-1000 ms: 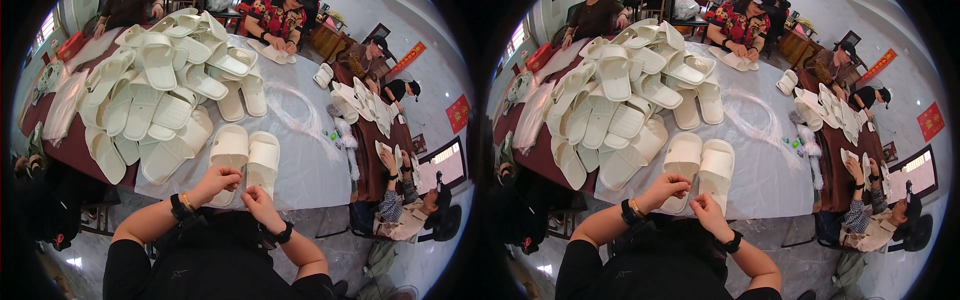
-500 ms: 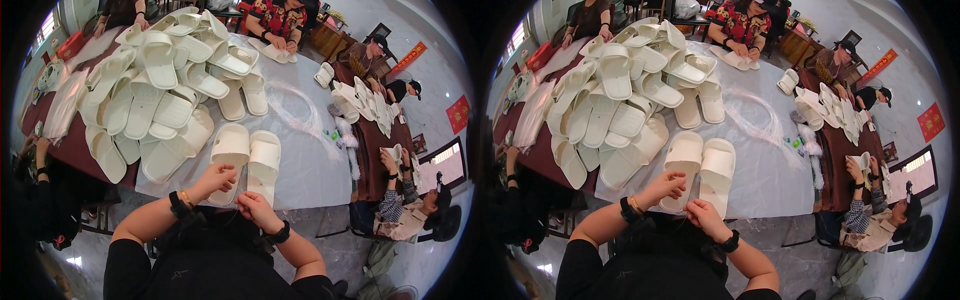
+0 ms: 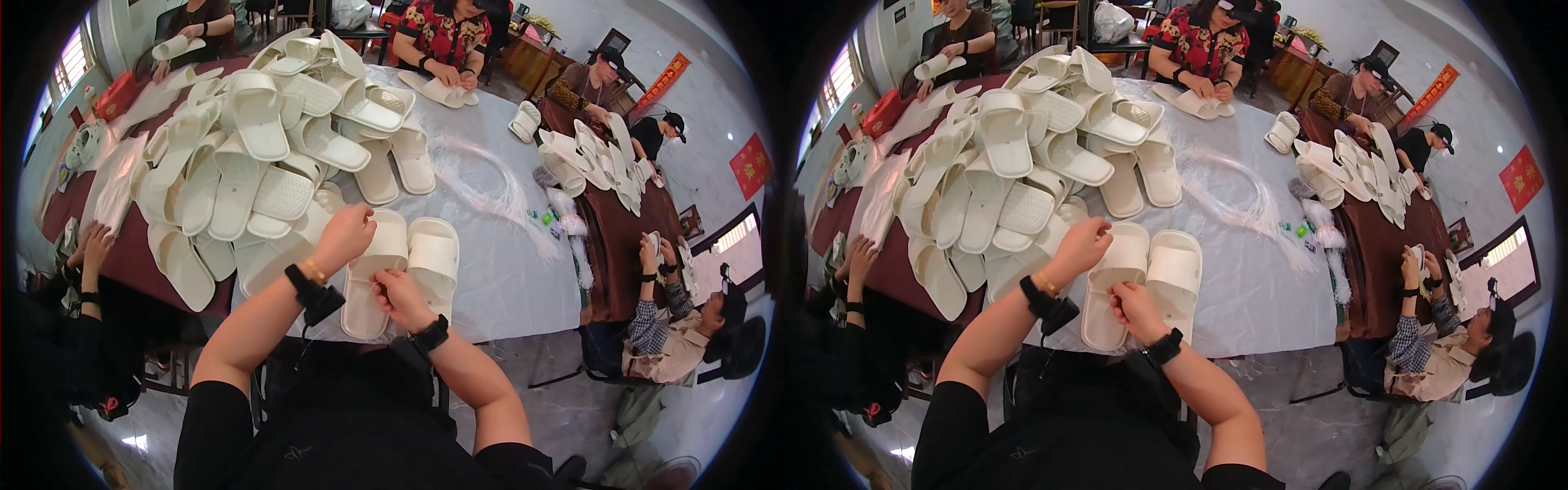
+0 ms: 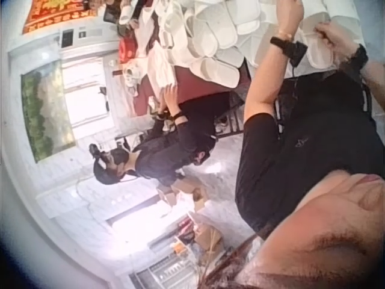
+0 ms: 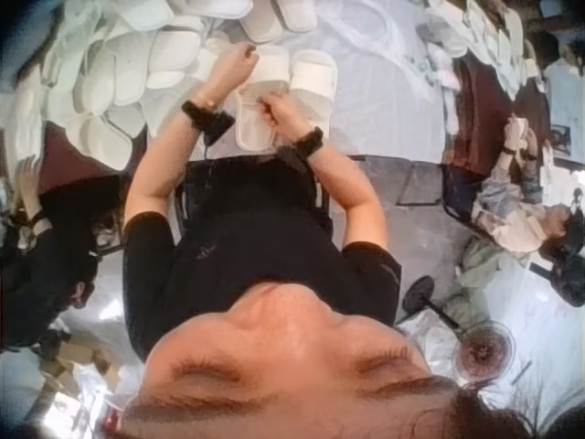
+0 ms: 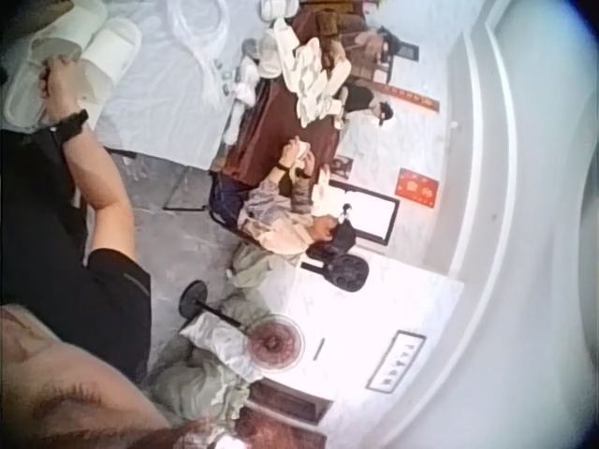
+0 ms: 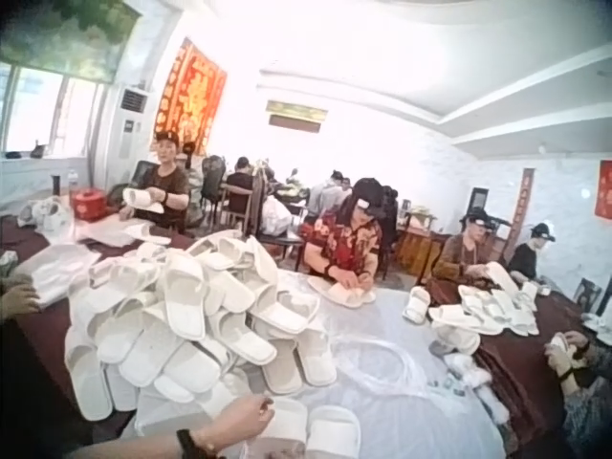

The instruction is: Manually assembling slippers at a production table by inserting plastic mesh into the straps.

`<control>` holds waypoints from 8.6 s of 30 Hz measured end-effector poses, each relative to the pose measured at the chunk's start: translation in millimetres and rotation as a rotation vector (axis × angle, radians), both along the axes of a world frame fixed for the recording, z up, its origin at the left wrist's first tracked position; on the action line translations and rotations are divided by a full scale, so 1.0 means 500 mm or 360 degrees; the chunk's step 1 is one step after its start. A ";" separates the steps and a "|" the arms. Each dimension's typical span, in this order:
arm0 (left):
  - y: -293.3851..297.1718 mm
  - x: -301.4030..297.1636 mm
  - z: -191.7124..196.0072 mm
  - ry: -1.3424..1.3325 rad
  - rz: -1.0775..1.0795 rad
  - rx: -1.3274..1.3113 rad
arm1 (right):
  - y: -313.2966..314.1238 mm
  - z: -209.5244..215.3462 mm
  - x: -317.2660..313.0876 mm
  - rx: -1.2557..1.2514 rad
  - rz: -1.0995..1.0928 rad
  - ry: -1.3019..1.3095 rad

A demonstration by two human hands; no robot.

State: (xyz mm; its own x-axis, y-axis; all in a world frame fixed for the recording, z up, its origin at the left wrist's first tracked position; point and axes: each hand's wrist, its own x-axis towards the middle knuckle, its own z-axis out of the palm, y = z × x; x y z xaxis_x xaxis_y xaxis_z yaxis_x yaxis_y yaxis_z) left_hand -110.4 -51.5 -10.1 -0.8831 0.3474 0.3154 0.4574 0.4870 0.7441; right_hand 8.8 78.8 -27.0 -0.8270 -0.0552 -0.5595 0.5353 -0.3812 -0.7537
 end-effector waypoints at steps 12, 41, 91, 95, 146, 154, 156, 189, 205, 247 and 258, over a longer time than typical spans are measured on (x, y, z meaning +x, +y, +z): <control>0.091 -0.092 0.006 -0.0476 0.0014 -0.1035 | -0.010 -0.034 -0.045 0.0206 -0.0062 0.0216; 0.141 -0.073 0.005 -0.0203 -0.0332 -0.0060 | 0.131 0.138 0.210 0.1990 0.0145 0.1017; 0.190 -0.039 -0.019 -0.0854 -0.0985 -0.0264 | 0.090 -0.044 0.115 0.2547 0.0346 0.1011; 0.185 -0.039 -0.027 -0.0849 -0.0950 -0.0219 | 0.087 -0.048 0.106 0.2567 0.0317 0.1077; 0.154 -0.004 -0.014 0.0155 -0.0479 -0.0057 | 0.166 -0.021 -0.088 0.0788 -0.0862 0.0904; 0.128 0.000 -0.049 0.0416 -0.0546 -0.0300 | 0.139 -0.022 -0.089 0.1043 -0.0652 0.1099; 0.129 0.002 -0.053 0.0410 -0.0545 -0.0293 | 0.144 -0.030 -0.090 0.1094 -0.0638 0.1089; 0.123 0.016 -0.023 -0.0085 -0.0464 0.0010 | 0.150 -0.054 -0.100 0.1812 -0.0600 0.1164; 0.107 0.004 -0.039 -0.0107 -0.0599 0.0235 | 0.149 -0.035 -0.093 0.1501 -0.0488 0.1056; 0.112 0.011 -0.032 -0.0380 -0.0610 0.0222 | 0.132 -0.028 -0.079 0.1079 -0.0524 0.1099; 0.106 0.033 -0.016 -0.0417 -0.0511 0.0210 | 0.147 -0.025 -0.076 0.0803 -0.0476 0.0998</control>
State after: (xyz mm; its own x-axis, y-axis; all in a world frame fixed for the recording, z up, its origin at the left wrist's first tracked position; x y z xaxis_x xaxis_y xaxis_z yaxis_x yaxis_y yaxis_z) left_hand -94.0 1.4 -18.0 -0.7929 0.5894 0.1547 0.3573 0.2441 0.9015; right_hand -29.1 152.4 -39.5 -0.9317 0.3470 0.1070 -0.1066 0.0204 -0.9941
